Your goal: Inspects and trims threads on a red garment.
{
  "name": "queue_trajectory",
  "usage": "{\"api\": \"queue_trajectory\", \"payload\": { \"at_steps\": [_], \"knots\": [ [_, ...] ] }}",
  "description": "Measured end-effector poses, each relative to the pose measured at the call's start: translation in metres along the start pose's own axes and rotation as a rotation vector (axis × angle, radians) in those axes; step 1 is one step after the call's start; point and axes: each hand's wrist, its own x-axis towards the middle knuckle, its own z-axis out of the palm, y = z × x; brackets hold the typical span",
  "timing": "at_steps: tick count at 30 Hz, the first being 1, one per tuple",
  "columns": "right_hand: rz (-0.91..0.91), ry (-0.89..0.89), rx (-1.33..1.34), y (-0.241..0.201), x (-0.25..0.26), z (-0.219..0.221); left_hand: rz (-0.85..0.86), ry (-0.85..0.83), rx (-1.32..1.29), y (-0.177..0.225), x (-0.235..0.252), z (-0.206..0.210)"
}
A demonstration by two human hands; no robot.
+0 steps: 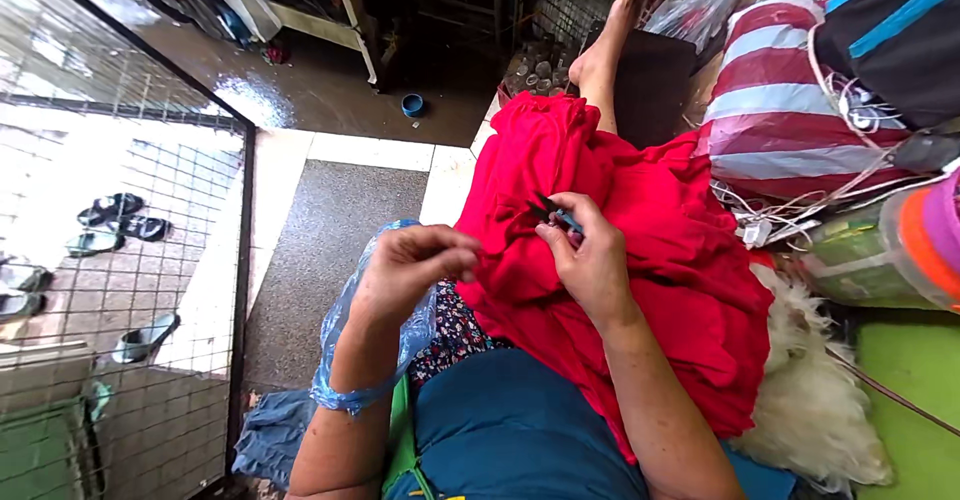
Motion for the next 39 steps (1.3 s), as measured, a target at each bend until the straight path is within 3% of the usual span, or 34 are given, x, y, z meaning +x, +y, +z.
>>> {"api": "queue_trajectory", "payload": {
  "at_steps": [2,5,7,10,12,15,18,20,22,28,31,35,37,39],
  "knots": [
    [0.029,0.05,0.231,-0.014,0.001,-0.004,0.027,-0.298,-0.012,0.012,-0.009,0.012],
    [0.126,-0.081,0.519,-0.039,0.002,-0.001,0.15,-0.632,-0.026,0.024,-0.018,0.046],
    [0.15,-0.251,0.477,-0.051,-0.003,0.017,0.216,-0.764,-0.026,0.031,-0.021,0.065],
    [0.187,-0.484,0.111,-0.061,-0.015,0.053,0.241,-0.89,-0.023,0.041,-0.029,0.08],
    [0.101,-0.5,-0.123,-0.057,-0.02,0.065,0.278,-0.859,0.076,0.048,-0.034,0.071],
    [0.097,-0.433,-0.031,-0.047,-0.017,0.059,0.282,-0.522,0.494,0.047,-0.044,0.029],
    [0.136,-0.359,0.161,-0.044,-0.013,0.052,-0.001,-0.21,0.933,0.035,-0.047,-0.013],
    [0.15,-0.349,0.199,-0.045,-0.013,0.052,-0.2,-0.11,1.032,0.031,-0.046,-0.029],
    [0.15,-0.338,0.214,-0.044,-0.014,0.054,-0.245,-0.103,1.052,0.032,-0.048,-0.038],
    [0.167,-0.319,0.237,-0.043,-0.016,0.057,-0.14,-0.062,1.078,0.035,-0.045,-0.039],
    [0.076,-0.332,0.214,-0.042,-0.02,0.051,-0.087,-0.107,1.033,0.03,-0.044,-0.042],
    [-0.084,-0.185,-0.031,-0.04,-0.01,0.015,-0.013,-0.164,0.97,0.026,-0.044,-0.04],
    [-0.026,-0.113,-0.182,-0.034,0.004,-0.005,0.018,-0.176,0.957,0.024,-0.04,-0.035],
    [0.102,-0.16,-0.259,-0.028,0.017,-0.017,0.048,-0.21,0.931,0.02,-0.035,-0.028]
  ]
}}
